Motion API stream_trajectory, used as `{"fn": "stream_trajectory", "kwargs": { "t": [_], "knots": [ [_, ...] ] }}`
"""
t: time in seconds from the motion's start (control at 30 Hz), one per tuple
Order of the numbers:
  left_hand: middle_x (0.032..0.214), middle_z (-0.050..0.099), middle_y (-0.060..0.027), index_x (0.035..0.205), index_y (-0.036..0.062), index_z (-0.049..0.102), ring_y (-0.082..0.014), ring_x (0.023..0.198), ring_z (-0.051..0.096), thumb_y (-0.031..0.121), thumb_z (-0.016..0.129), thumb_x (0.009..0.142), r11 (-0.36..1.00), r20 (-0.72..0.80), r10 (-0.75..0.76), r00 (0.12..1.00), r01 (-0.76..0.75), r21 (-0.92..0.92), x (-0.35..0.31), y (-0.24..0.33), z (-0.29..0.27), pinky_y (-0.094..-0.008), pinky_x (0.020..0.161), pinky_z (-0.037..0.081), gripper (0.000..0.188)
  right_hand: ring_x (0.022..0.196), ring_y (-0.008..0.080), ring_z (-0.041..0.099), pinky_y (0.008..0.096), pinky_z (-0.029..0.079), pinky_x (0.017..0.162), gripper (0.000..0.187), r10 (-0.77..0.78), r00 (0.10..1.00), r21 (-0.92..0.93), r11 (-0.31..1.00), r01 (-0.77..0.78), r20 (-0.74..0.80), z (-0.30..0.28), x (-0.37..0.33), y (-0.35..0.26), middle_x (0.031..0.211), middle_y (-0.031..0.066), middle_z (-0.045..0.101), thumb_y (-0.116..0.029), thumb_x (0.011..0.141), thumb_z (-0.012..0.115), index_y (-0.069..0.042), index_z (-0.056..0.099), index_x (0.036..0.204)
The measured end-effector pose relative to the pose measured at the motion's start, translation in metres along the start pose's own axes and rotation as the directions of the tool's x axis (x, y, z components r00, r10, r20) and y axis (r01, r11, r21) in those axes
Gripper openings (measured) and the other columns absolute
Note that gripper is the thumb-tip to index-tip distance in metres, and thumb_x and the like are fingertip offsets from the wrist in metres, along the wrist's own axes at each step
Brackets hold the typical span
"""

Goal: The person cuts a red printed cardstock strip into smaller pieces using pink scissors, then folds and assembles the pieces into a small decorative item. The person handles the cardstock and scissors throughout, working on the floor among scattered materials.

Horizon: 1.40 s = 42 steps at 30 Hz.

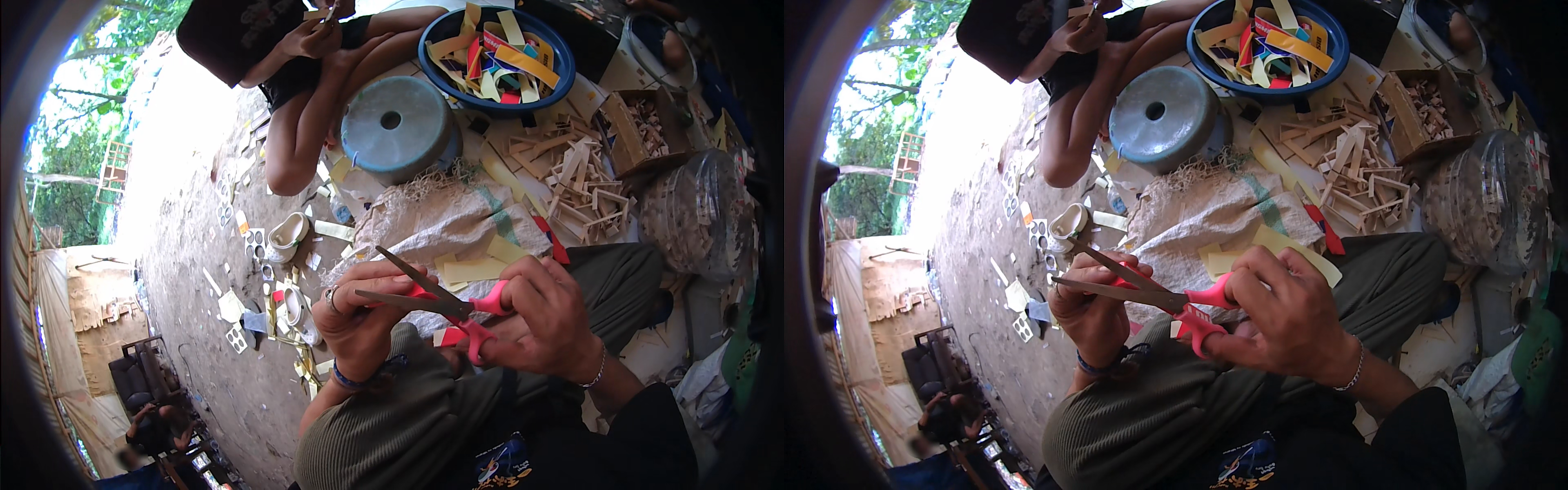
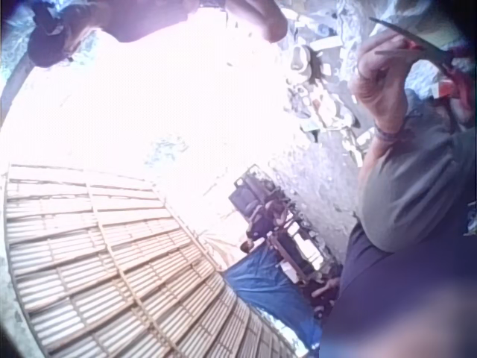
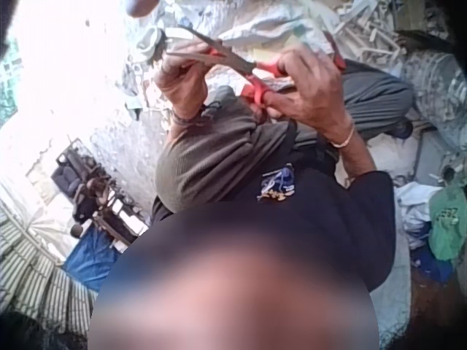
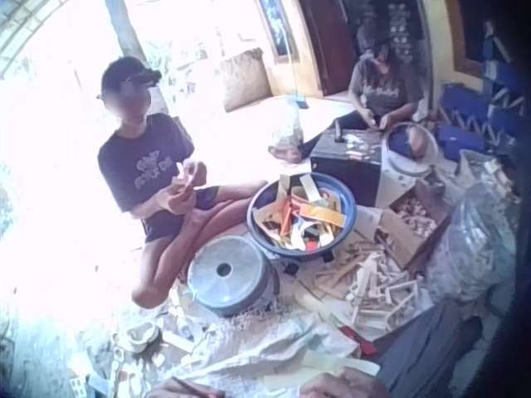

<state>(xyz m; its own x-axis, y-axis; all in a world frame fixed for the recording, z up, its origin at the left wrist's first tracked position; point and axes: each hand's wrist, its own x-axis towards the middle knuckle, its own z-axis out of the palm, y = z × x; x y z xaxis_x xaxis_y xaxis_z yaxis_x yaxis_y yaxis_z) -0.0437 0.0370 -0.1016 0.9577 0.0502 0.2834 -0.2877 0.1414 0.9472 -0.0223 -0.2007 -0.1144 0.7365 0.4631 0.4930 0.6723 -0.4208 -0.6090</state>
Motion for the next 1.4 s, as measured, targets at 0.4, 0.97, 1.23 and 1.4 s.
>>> {"fn": "stream_trajectory", "kwargs": {
  "t": [0.4, 0.97, 1.23, 1.4],
  "knots": [
    [0.113, 0.071, -0.0202, 0.104, -0.0038, 0.073, -0.0317, 0.106, 0.072, -0.014, 0.076, 0.083, 0.998, -0.037, -0.050, 0.998, 0.049, -0.029, -0.0004, 0.0025, 0.0012, -0.0392, 0.089, 0.063, 0.023, 0.072, 0.0236, 0.055, 0.0359, 0.045, 0.066, 0.048, 0.034, 0.999, 0.018, 0.999, -0.035, 0.003, -0.0003, -0.0024, 0.0008, 0.083, 0.0065, 0.053, -0.043, 0.076, 0.084, -0.007, 0.054, 0.086],
    [0.114, 0.068, -0.0250, 0.107, -0.0021, 0.069, -0.0396, 0.102, 0.073, -0.014, 0.067, 0.089, 0.997, 0.092, 0.026, 0.995, -0.033, 0.077, 0.0032, 0.0006, -0.0038, -0.0523, 0.086, 0.065, 0.022, 0.073, 0.0235, 0.055, 0.0374, 0.043, 0.066, 0.046, 0.013, 1.000, -0.008, 1.000, -0.013, -0.002, -0.0040, 0.0013, -0.0010, 0.081, 0.0054, 0.051, -0.042, 0.078, 0.083, -0.007, 0.054, 0.085],
    [0.113, 0.071, -0.0206, 0.103, -0.0020, 0.072, -0.0296, 0.109, 0.071, -0.016, 0.077, 0.081, 1.000, 0.000, -0.026, 1.000, 0.026, -0.010, 0.0004, 0.0003, 0.0015, -0.0381, 0.092, 0.061, 0.027, 0.077, 0.0247, 0.056, 0.0377, 0.045, 0.069, 0.043, 0.058, 0.998, 0.066, 0.996, -0.060, 0.027, -0.0022, -0.0036, 0.0043, 0.086, 0.0066, 0.054, -0.036, 0.077, 0.085, -0.005, 0.059, 0.094],
    [0.118, 0.068, -0.0203, 0.110, -0.0005, 0.067, -0.0313, 0.112, 0.070, -0.015, 0.074, 0.085, 0.995, 0.077, -0.035, 0.996, 0.042, -0.094, 0.0034, -0.0046, -0.0015, -0.0414, 0.094, 0.060, 0.030, 0.091, 0.0178, 0.061, 0.0371, 0.049, 0.077, 0.048, 0.367, 0.922, 0.495, 0.784, -0.376, 0.119, -0.0070, 0.0015, 0.0064, 0.106, 0.0055, 0.064, -0.029, 0.082, 0.087, -0.006, 0.061, 0.115]
  ]
}}
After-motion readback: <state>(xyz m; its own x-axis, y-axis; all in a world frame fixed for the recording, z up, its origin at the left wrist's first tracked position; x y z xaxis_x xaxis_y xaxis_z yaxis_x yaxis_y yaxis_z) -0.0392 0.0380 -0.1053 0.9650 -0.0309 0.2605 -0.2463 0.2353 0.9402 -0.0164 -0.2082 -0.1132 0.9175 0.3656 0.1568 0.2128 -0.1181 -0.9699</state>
